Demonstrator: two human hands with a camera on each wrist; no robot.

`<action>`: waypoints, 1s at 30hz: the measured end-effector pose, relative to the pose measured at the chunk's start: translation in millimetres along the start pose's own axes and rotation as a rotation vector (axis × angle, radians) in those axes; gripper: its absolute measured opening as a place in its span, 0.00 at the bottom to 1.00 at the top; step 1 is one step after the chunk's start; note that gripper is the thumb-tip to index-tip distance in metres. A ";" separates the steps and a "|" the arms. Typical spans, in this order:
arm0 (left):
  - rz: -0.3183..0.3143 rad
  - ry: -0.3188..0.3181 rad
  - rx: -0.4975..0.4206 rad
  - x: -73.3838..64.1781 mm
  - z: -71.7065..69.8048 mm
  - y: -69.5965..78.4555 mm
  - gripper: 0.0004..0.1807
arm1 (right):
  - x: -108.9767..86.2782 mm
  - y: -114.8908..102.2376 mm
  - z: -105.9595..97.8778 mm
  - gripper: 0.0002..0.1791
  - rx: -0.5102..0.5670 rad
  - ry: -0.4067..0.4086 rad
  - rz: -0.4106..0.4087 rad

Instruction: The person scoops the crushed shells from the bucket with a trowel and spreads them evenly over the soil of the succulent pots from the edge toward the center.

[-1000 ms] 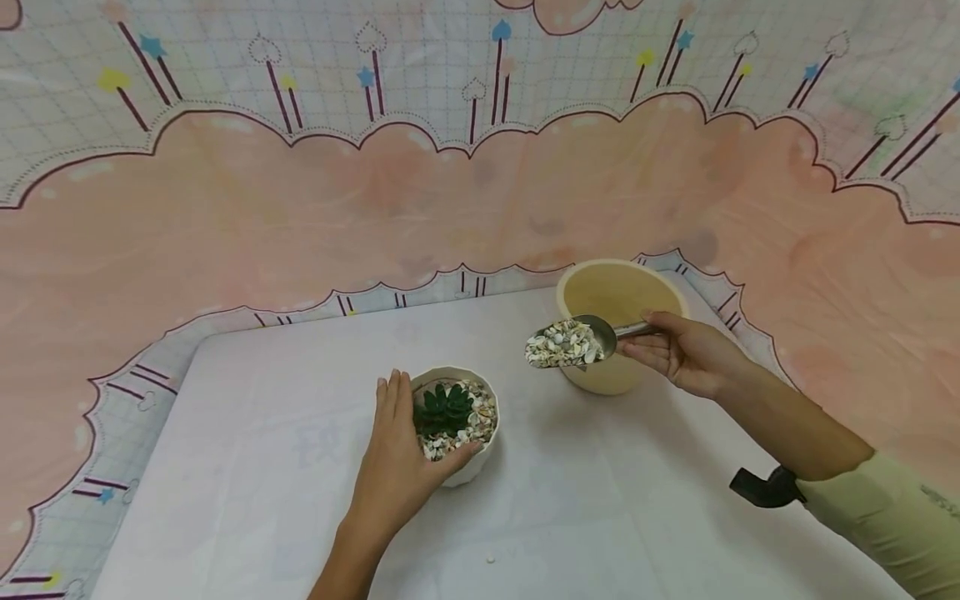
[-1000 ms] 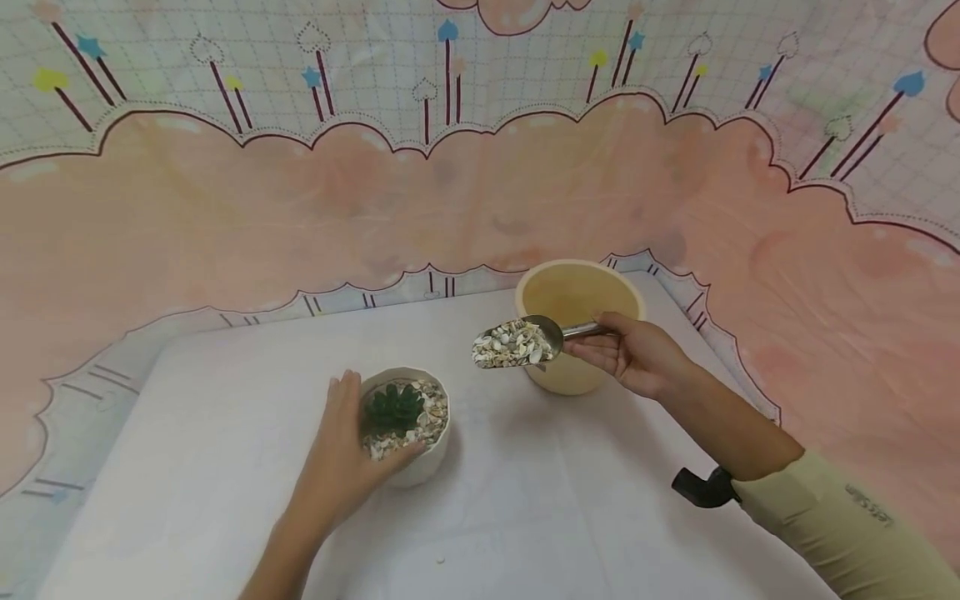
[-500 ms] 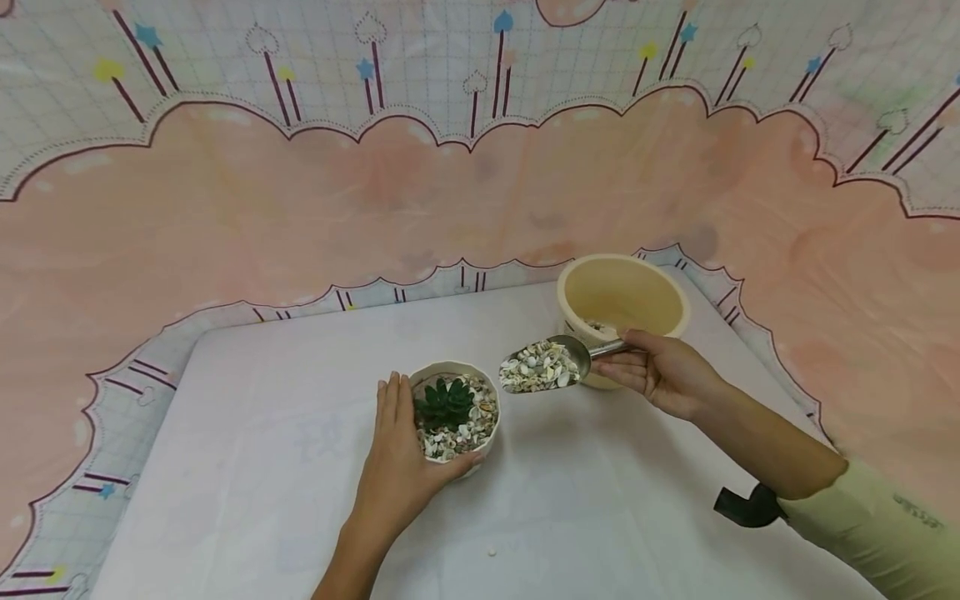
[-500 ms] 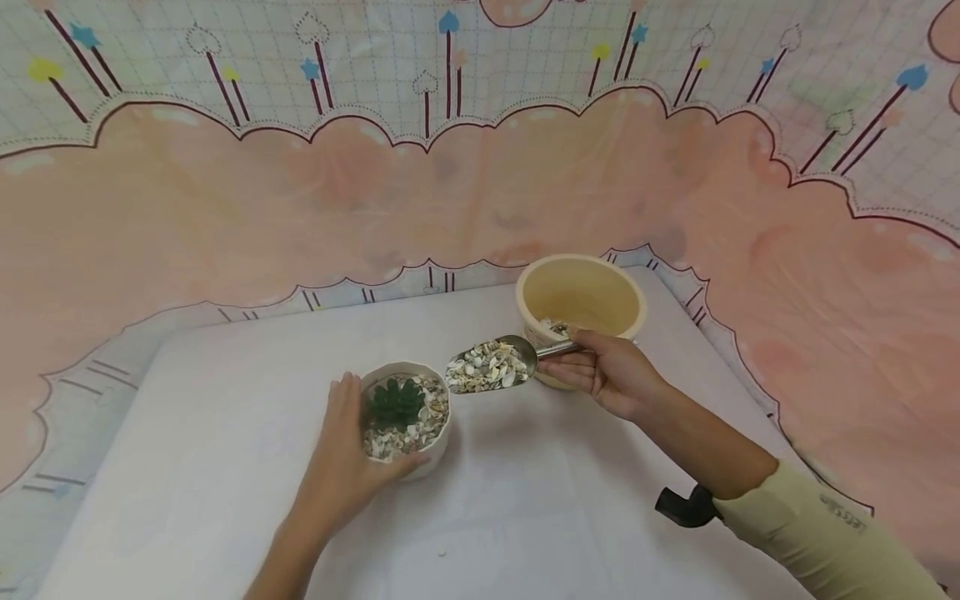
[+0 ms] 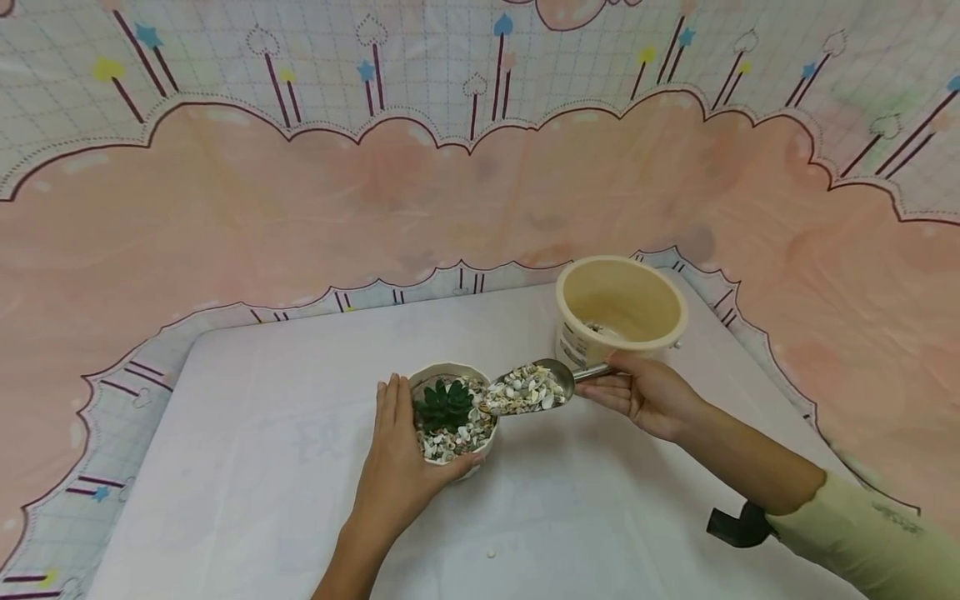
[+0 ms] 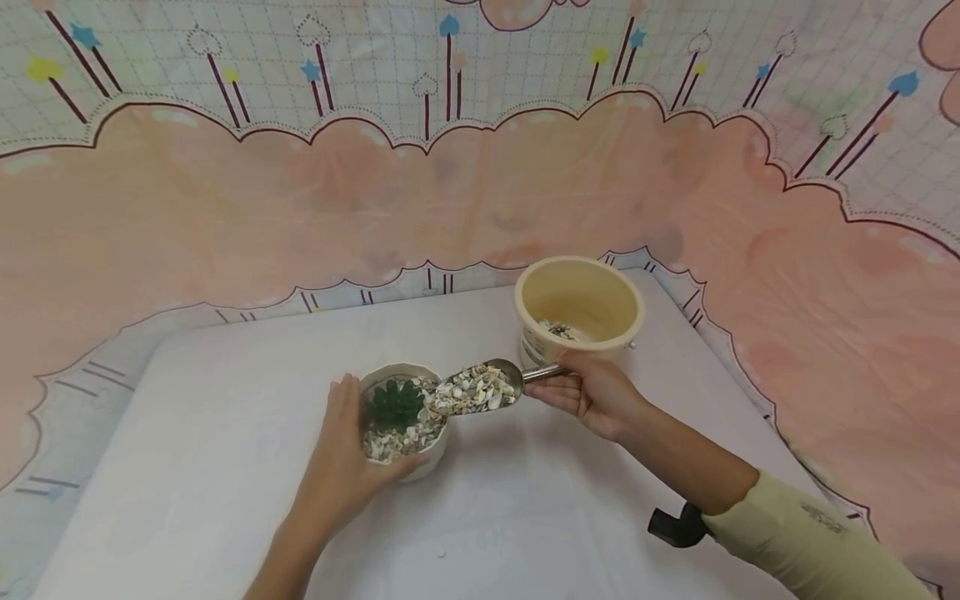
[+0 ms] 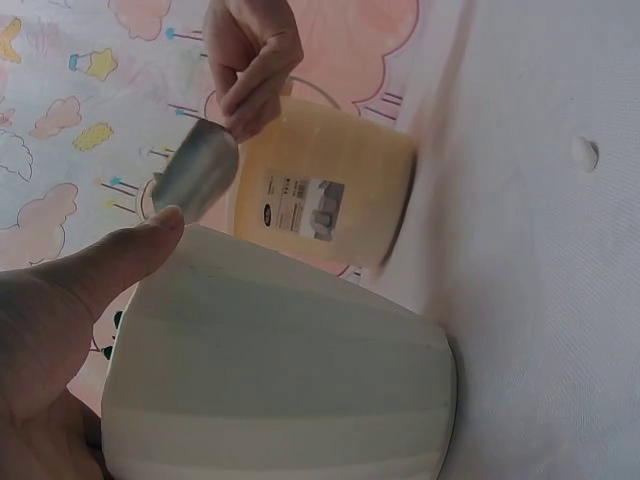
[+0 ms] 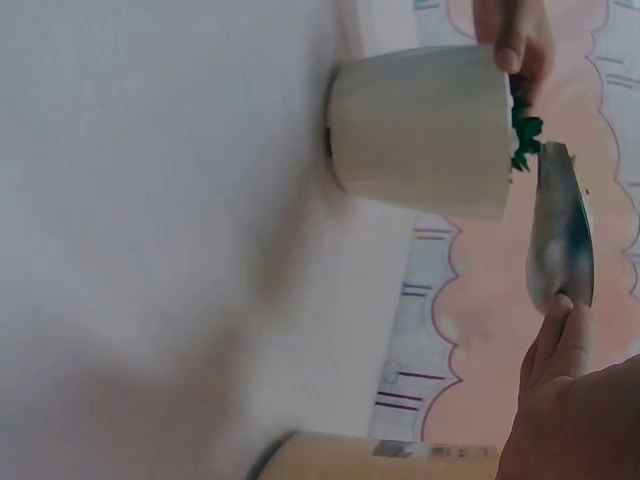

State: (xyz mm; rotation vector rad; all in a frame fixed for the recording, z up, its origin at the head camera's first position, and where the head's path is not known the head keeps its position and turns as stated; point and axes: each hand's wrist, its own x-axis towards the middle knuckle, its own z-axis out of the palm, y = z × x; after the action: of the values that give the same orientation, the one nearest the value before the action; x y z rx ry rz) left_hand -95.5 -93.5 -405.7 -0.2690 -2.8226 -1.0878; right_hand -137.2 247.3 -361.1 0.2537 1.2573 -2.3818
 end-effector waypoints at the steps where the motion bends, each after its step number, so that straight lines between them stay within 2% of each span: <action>1: 0.001 0.002 -0.002 -0.1 0.0 -0.1 0.76 | 1.4 1.9 0.1 0.16 -0.004 0.007 0.003; 14: 0.000 0.005 -0.013 -0.9 0.0 -0.7 0.75 | 10.0 11.0 4.0 0.17 -0.034 0.026 0.007; 25: -0.014 0.013 -0.026 -2.5 1.2 1.1 0.76 | 8.8 10.0 8.0 0.14 -0.115 0.013 -0.074; 30: 0.015 0.040 -0.026 -1.7 1.1 1.0 0.75 | 8.0 8.2 10.8 0.14 -0.166 0.014 -0.118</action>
State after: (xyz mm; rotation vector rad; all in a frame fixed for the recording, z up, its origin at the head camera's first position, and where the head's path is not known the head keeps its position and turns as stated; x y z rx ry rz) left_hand -93.7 -92.2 -406.1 -0.2675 -2.7688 -1.1150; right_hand -140.2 232.0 -363.8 0.1491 1.5055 -2.3579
